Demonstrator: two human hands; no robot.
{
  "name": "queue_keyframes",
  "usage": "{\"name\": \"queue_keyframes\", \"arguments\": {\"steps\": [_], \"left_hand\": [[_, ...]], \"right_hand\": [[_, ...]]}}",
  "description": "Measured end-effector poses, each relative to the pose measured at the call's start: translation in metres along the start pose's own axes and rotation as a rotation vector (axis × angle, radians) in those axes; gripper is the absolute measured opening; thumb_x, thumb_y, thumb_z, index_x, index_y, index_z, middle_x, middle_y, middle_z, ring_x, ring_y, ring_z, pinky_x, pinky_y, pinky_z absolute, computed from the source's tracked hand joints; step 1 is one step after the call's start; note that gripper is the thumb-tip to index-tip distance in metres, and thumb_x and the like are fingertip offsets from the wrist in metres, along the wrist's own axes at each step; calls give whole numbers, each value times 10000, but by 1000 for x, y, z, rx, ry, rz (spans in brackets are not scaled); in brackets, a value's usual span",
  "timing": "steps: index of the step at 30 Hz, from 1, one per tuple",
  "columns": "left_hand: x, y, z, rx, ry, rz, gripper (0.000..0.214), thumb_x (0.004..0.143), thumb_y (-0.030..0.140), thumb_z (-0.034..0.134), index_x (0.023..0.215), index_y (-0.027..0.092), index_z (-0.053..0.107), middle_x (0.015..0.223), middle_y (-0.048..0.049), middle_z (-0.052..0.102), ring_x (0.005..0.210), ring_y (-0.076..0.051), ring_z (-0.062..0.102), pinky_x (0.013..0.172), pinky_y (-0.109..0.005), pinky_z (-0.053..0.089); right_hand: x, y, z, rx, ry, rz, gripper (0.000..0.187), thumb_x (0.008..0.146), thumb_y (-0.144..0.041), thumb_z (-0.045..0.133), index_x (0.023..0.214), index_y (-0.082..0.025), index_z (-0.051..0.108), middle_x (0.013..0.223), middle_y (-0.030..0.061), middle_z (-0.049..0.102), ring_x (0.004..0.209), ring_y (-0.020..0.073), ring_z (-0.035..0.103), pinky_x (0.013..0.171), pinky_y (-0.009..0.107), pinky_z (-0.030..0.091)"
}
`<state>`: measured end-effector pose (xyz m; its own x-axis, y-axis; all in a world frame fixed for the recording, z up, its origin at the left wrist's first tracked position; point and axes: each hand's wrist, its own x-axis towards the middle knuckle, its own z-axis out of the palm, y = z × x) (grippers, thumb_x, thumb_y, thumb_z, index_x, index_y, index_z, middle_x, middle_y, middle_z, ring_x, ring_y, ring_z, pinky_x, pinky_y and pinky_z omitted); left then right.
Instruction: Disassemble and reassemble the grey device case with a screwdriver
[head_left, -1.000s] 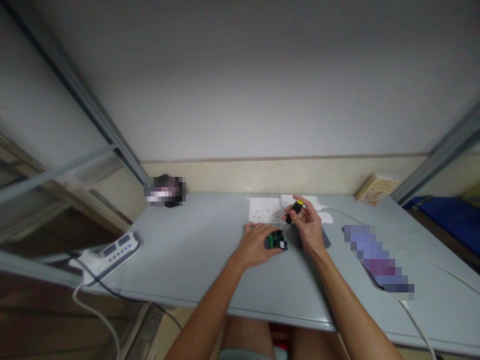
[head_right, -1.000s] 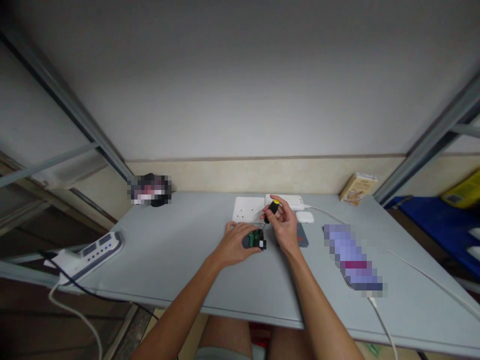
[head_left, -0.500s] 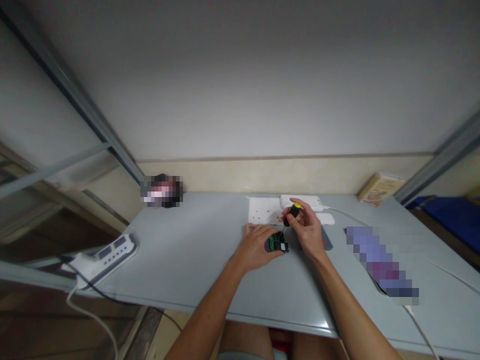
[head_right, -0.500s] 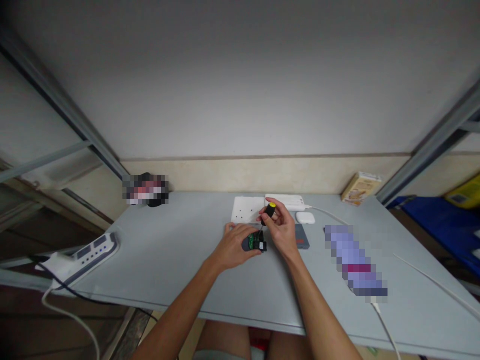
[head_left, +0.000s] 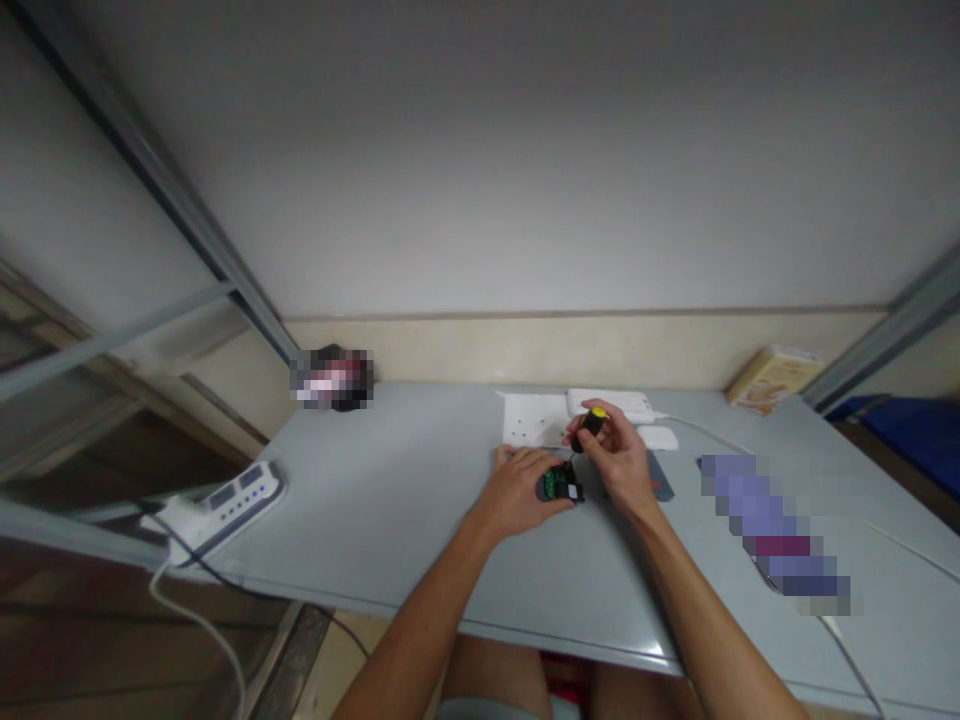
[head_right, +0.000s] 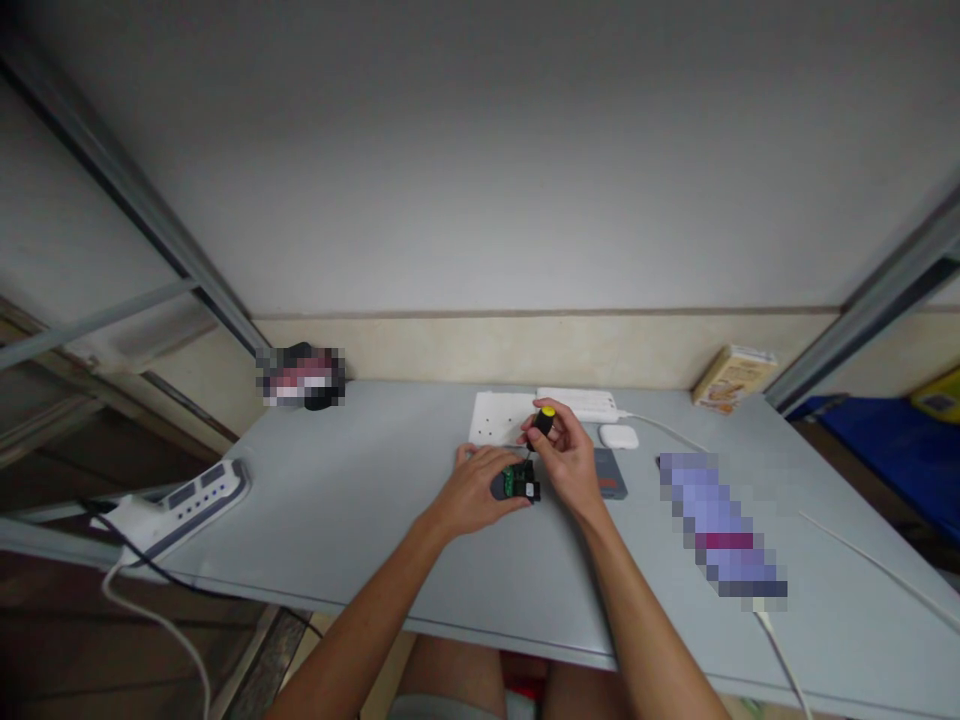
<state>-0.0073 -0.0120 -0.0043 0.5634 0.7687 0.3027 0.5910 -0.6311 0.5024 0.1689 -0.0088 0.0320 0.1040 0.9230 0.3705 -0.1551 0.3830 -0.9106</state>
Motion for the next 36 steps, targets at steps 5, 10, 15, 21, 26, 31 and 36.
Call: {"name": "queue_keyframes", "arguments": {"steps": [5,10,15,21,26,31,36], "left_hand": [[0,2,-2,-3,-16,-19,409,813,471,786,1114,249,617,1198,-22,713,1172,-248,608,1026,-424,311],[1,3,-3,-10,-24,-39,396,809,480,784,1093,254,625,1155,-27,726,1160,-258,614,1016,-424,316],[1,2,-2,-24,-10,-35,377,805,471,792,1050,245,616,1137,-22,726,1138,-255,620,1002,-421,312],[1,2,-3,-18,-15,-45,435,802,505,789,1100,251,600,1154,-34,715,1157,-264,604,1025,-438,300],[0,8,-7,9,38,-57,385,848,452,745,1139,246,599,1207,-54,679,1184,-257,583,1045,-441,315],[1,8,-6,32,120,-74,177,891,326,695,1039,238,657,1204,-52,668,1195,-240,571,1066,-456,311],[1,4,-3,37,125,-67,88,937,301,646,914,238,703,1129,-46,705,1132,-230,592,1036,-471,328]], "right_hand": [[2,-1,1,22,-14,2,346,819,-425,762,1036,-286,531,886,3,694,766,176,682,766,344,550],[3,2,-1,49,-2,17,332,830,-412,748,1012,-290,498,803,-33,637,753,171,672,746,328,530],[4,4,-3,74,30,4,325,830,-360,745,1032,-289,500,817,-45,616,709,143,645,712,289,497],[5,1,-4,92,73,16,349,806,-371,752,1015,-290,485,825,-43,610,691,143,642,712,296,499],[6,-1,-6,129,102,16,354,810,-381,732,1022,-304,460,815,-47,598,671,147,642,698,304,515],[7,-4,-8,175,105,5,337,824,-404,716,1023,-325,456,817,-48,581,675,143,626,729,319,534],[7,-6,-7,216,108,20,352,812,-401,740,1016,-324,464,817,-45,584,675,141,621,730,322,540]]}}
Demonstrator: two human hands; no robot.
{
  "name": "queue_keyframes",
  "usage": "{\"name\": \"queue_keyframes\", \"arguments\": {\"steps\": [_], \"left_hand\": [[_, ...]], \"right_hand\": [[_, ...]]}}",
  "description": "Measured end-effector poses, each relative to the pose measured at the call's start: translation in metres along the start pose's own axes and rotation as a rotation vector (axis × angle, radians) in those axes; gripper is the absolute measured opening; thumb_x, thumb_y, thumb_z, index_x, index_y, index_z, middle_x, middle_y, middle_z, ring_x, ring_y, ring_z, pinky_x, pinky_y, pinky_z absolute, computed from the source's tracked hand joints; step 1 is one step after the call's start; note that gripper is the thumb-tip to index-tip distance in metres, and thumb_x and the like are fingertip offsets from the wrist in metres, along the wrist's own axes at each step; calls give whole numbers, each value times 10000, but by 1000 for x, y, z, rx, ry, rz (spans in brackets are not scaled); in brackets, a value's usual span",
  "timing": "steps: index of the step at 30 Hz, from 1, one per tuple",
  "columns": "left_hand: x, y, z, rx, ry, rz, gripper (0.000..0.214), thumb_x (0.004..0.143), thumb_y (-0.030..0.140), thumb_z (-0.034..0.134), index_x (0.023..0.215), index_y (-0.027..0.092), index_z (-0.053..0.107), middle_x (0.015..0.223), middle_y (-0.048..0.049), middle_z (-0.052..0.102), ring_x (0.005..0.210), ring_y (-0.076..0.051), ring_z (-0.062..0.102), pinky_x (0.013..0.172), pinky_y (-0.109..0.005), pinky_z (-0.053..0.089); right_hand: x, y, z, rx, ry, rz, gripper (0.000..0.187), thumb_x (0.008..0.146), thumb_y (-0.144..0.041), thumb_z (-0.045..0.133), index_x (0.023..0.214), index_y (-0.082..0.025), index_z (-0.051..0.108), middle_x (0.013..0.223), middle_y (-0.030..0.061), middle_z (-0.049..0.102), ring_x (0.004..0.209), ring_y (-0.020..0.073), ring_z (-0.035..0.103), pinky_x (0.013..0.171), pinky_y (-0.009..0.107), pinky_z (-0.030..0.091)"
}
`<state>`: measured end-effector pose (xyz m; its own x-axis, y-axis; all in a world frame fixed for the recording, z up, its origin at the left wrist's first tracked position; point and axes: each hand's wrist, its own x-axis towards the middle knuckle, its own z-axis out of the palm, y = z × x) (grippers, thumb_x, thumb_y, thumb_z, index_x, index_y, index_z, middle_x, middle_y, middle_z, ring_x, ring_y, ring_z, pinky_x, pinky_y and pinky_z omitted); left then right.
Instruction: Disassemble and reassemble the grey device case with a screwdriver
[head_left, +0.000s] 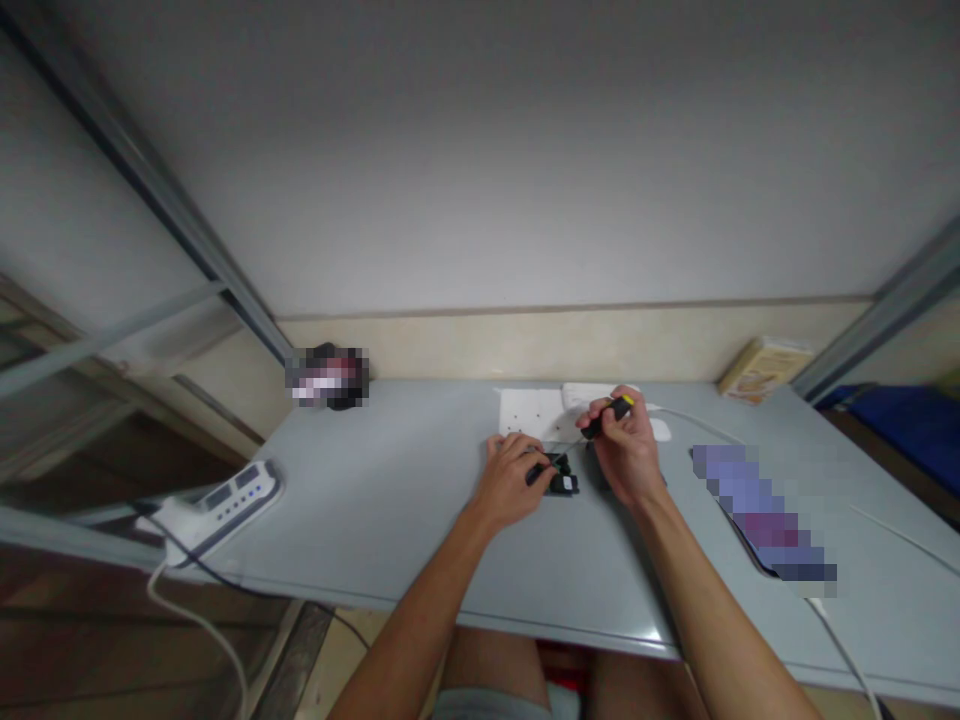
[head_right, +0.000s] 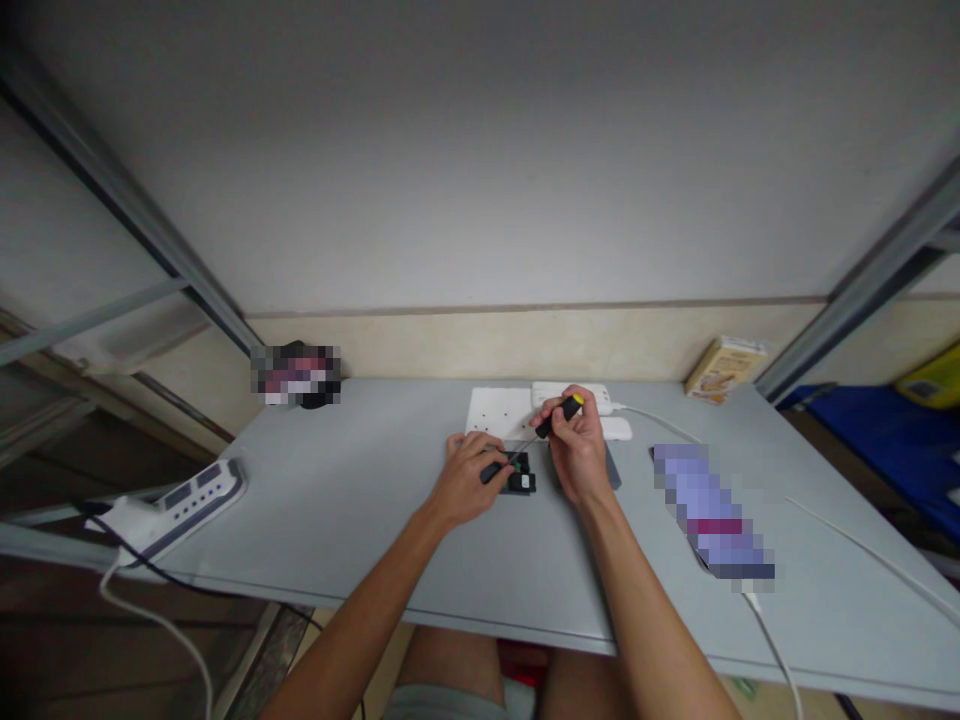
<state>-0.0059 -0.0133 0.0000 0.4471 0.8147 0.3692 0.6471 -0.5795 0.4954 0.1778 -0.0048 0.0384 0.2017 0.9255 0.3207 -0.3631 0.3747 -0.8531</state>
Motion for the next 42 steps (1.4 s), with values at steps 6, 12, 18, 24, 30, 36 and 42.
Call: {"name": "queue_keyframes", "arguments": {"steps": [6,12,18,24,30,36,42], "left_hand": [[0,1,-2,2,23,21,140,964,303,614,927,247,736,1081,-44,726,1082,-221,606,1006,-471,345],[0,1,-3,17,44,30,170,977,305,594,929,249,747,1055,-44,731,1060,-213,606,985,-458,348],[0,0,0,3,110,74,153,972,275,616,916,247,755,1002,-29,730,1023,-191,610,956,-431,343],[1,0,0,1,162,99,156,972,277,615,906,248,754,976,-25,735,991,-189,618,939,-429,339],[0,-4,3,-5,168,108,155,978,267,608,913,245,747,989,-28,737,989,-190,613,936,-434,333],[0,-6,5,-1,187,115,170,988,286,591,920,248,743,989,-33,736,993,-194,615,924,-426,338],[0,-7,5,-5,211,138,150,980,266,605,918,251,740,969,-16,728,973,-184,616,922,-420,331]], "right_hand": [[0,0,-1,88,19,6,334,818,-360,752,1019,-325,488,806,-59,577,676,120,616,753,306,530],[1,-1,-1,150,64,33,385,770,-371,800,1011,-322,504,803,-59,576,692,127,610,764,314,521],[2,1,-2,199,70,42,392,756,-356,820,1008,-317,522,798,-59,593,698,124,600,762,304,500],[3,3,-5,265,92,44,400,739,-327,836,1008,-316,541,793,-64,596,708,113,593,763,286,488],[4,5,-6,257,121,55,410,733,-337,828,1010,-311,527,796,-62,586,713,125,588,770,313,491],[5,4,-7,238,118,53,405,755,-356,808,1013,-313,498,797,-63,580,716,130,594,774,324,485],[3,4,-7,267,125,59,410,749,-348,815,1008,-311,499,788,-66,586,715,127,602,786,318,484]]}}
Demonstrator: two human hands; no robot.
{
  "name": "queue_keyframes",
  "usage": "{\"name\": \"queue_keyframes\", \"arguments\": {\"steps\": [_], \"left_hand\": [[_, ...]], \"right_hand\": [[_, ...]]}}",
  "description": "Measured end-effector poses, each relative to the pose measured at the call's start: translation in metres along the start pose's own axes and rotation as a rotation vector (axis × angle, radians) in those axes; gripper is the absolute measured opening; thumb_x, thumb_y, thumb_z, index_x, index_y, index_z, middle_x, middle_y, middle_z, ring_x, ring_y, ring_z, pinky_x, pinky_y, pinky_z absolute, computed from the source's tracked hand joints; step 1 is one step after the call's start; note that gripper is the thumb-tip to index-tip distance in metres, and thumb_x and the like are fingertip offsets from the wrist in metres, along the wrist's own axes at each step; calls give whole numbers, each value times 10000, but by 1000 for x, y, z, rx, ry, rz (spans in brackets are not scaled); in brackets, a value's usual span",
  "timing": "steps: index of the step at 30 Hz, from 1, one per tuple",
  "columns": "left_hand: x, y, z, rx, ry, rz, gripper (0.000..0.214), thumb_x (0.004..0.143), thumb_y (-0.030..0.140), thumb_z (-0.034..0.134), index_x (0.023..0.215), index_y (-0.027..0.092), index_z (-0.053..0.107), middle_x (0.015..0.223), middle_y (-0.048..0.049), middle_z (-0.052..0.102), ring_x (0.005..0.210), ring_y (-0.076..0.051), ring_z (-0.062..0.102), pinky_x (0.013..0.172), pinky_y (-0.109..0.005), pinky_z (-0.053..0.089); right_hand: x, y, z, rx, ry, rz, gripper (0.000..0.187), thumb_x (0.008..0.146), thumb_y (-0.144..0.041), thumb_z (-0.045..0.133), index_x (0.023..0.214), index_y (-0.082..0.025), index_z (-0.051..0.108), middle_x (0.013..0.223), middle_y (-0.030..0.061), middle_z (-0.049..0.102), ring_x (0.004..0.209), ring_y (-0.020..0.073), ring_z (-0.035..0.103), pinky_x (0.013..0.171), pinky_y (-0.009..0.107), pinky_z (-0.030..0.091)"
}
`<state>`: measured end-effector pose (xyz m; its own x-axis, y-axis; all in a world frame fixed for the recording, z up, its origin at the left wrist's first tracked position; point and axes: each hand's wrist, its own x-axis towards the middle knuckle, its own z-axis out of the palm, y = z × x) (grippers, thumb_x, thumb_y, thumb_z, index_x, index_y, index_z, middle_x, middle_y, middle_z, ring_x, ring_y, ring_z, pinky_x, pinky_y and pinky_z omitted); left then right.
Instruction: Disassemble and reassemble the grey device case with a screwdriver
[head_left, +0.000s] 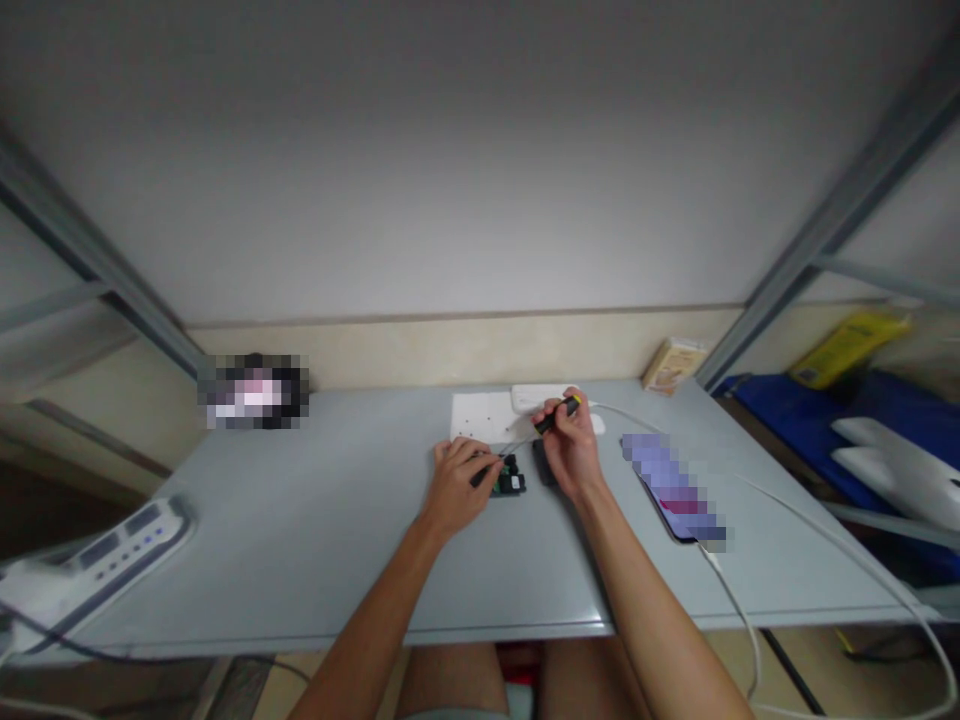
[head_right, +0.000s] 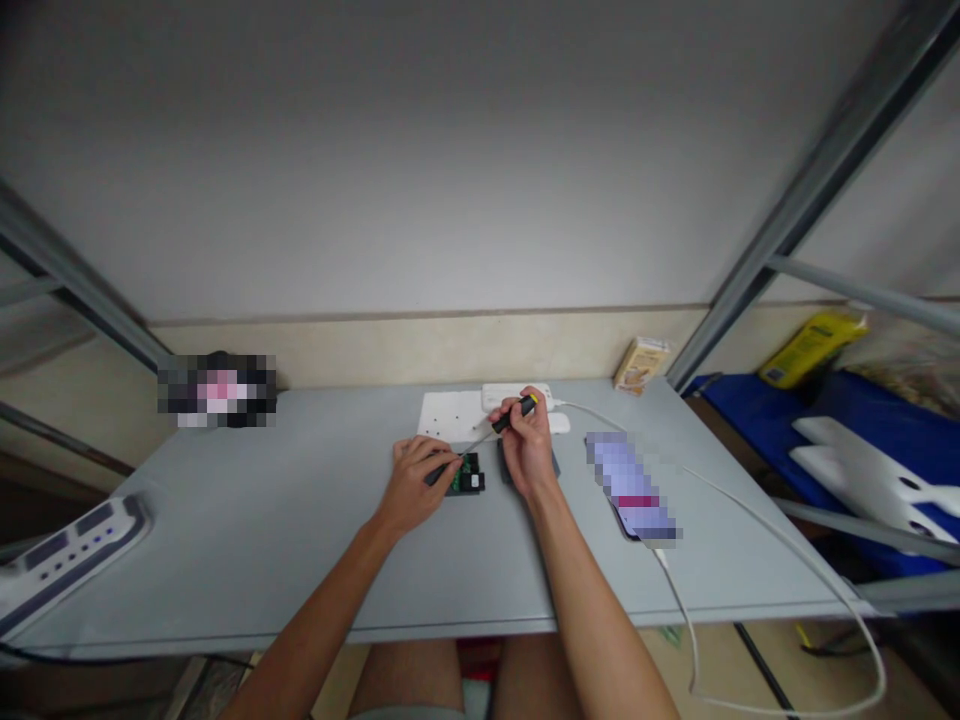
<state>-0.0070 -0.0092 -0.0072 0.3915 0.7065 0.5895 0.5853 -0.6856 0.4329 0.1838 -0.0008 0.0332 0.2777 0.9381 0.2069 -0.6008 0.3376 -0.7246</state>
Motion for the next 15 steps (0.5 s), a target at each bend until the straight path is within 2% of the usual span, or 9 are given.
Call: {"name": "queue_keyframes", "arguments": {"steps": [15], "left_hand": [[0,-2,-1,-39,2,-3,124,970,288,627,942,271,746,951,-14,737,970,-192,618,914,-421,337]], "right_hand": [[-1,0,-2,41,-3,-4,423,726,-328,847,983,-308,512,774,-72,607,740,134,639,874,358,522]]}}
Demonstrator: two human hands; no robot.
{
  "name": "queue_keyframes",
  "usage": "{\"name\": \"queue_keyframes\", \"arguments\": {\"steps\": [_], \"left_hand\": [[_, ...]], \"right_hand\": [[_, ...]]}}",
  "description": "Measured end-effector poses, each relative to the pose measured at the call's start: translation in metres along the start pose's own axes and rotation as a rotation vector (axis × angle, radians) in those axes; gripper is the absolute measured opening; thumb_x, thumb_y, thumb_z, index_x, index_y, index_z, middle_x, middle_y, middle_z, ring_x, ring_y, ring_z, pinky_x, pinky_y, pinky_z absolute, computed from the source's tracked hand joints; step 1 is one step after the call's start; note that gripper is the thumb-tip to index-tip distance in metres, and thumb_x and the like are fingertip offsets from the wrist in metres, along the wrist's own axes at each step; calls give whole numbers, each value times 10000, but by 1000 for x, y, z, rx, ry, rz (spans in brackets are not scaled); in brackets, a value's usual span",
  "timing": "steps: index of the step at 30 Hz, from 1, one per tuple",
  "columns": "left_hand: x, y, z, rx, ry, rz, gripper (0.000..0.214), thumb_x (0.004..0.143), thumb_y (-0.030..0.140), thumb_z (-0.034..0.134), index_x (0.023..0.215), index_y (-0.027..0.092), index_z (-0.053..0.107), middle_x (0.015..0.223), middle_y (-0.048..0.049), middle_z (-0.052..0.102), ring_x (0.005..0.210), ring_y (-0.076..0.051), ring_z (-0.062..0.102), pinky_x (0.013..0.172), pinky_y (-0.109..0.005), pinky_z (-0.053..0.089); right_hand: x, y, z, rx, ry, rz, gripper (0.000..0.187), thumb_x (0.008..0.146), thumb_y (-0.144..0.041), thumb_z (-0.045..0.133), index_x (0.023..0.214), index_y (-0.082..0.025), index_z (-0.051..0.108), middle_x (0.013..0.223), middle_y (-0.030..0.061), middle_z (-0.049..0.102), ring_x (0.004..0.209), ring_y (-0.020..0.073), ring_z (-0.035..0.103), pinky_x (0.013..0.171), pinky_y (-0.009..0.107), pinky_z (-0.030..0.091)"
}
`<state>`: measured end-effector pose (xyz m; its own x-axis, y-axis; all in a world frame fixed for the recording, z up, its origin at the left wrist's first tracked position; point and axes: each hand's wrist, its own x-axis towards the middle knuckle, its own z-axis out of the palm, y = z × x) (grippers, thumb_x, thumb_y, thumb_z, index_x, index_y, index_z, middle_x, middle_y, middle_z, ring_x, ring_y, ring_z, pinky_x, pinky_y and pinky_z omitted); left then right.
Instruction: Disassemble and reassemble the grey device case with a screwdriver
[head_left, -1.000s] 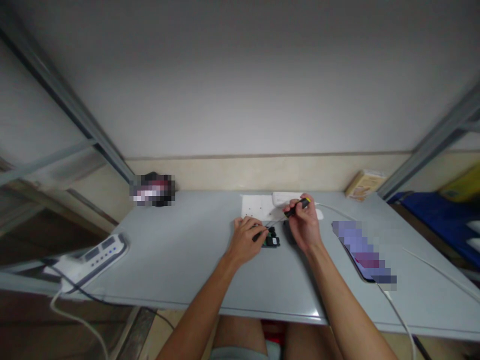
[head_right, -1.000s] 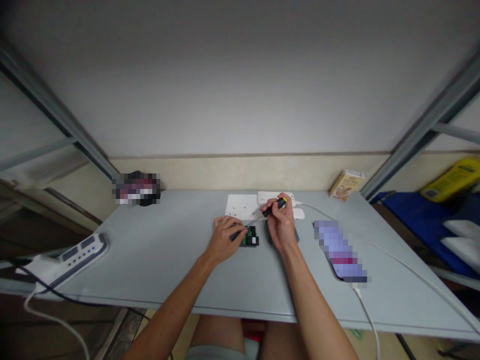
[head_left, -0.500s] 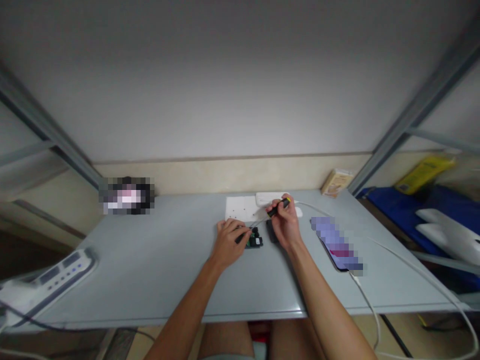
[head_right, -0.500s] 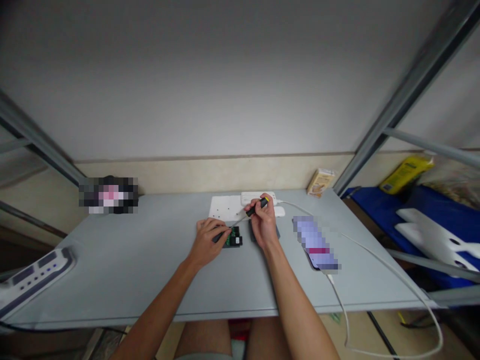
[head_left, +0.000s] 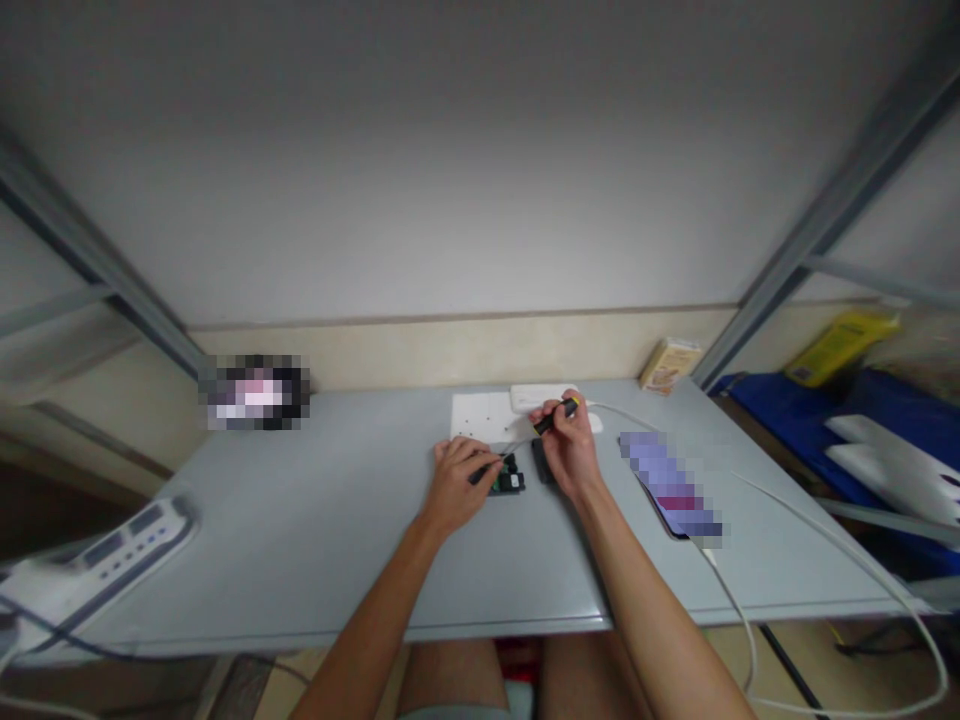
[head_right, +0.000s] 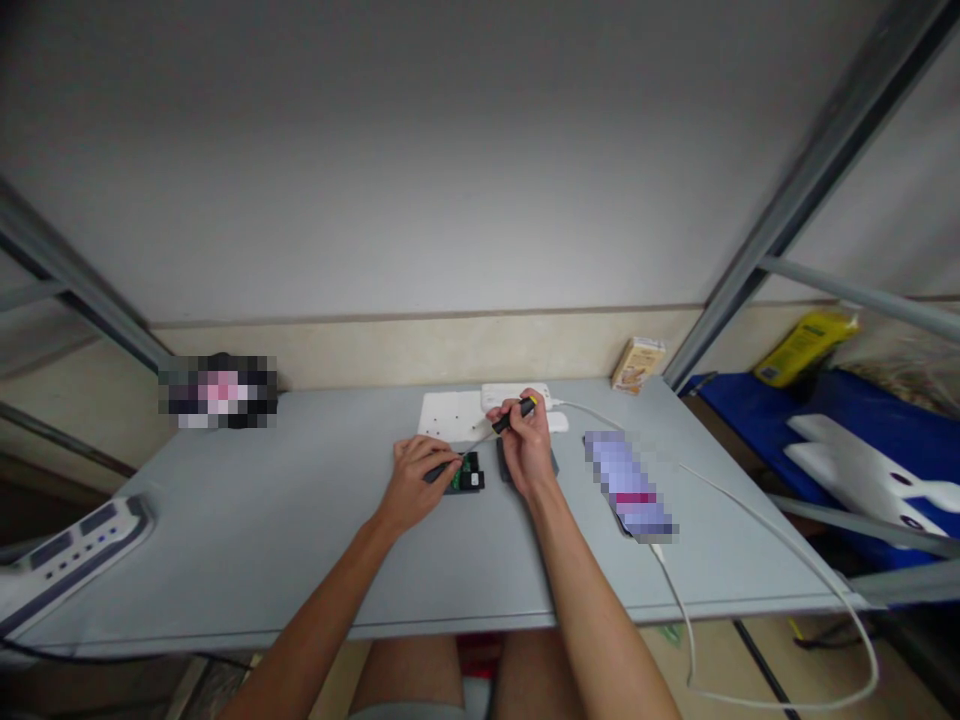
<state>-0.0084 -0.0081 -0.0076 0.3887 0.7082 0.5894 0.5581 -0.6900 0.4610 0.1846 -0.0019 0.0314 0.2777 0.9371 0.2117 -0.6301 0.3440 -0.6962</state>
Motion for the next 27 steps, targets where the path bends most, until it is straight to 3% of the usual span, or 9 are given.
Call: {"name": "queue_keyframes", "arguments": {"steps": [9,14,18,21,25,27], "left_hand": [[1,-2,2,4,-38,-40,149,969,313,631,906,265,758,923,-15,760,982,-207,602,938,-437,338],[0,-4,4,24,-63,-35,120,945,318,667,892,282,769,910,-12,771,980,-218,598,927,-437,348],[-1,-5,4,41,-84,-14,89,927,294,697,878,284,770,904,0,774,998,-218,594,925,-425,336],[-1,-5,4,33,-100,-17,85,924,300,703,873,280,769,905,3,776,1010,-220,587,940,-431,325],[0,-3,4,17,-113,-40,67,898,326,735,942,292,771,962,0,773,1049,-224,590,963,-436,335],[0,-3,4,17,-117,-67,226,853,371,780,1063,296,751,1062,-17,761,1098,-238,588,987,-444,343]], "right_hand": [[-6,5,0,-194,-2,-30,508,746,-466,824,1084,-318,475,883,-47,640,809,160,676,808,347,538],[-14,10,-2,-475,11,-176,500,802,-529,754,1168,-276,525,884,-14,649,739,144,601,720,291,488],[-25,10,-2,-631,86,-260,411,924,-572,577,1195,-263,565,858,-7,625,636,133,508,591,267,417],[-34,10,-2,-643,117,-267,399,971,-564,496,1217,-256,558,866,-2,638,590,125,490,550,267,396],[-43,9,-1,-613,196,-279,402,951,-564,536,1191,-242,532,799,-11,644,527,119,501,508,267,398],[-44,9,-1,-624,233,-304,391,949,-553,545,1185,-242,528,792,-15,636,517,117,511,505,268,411]]}}
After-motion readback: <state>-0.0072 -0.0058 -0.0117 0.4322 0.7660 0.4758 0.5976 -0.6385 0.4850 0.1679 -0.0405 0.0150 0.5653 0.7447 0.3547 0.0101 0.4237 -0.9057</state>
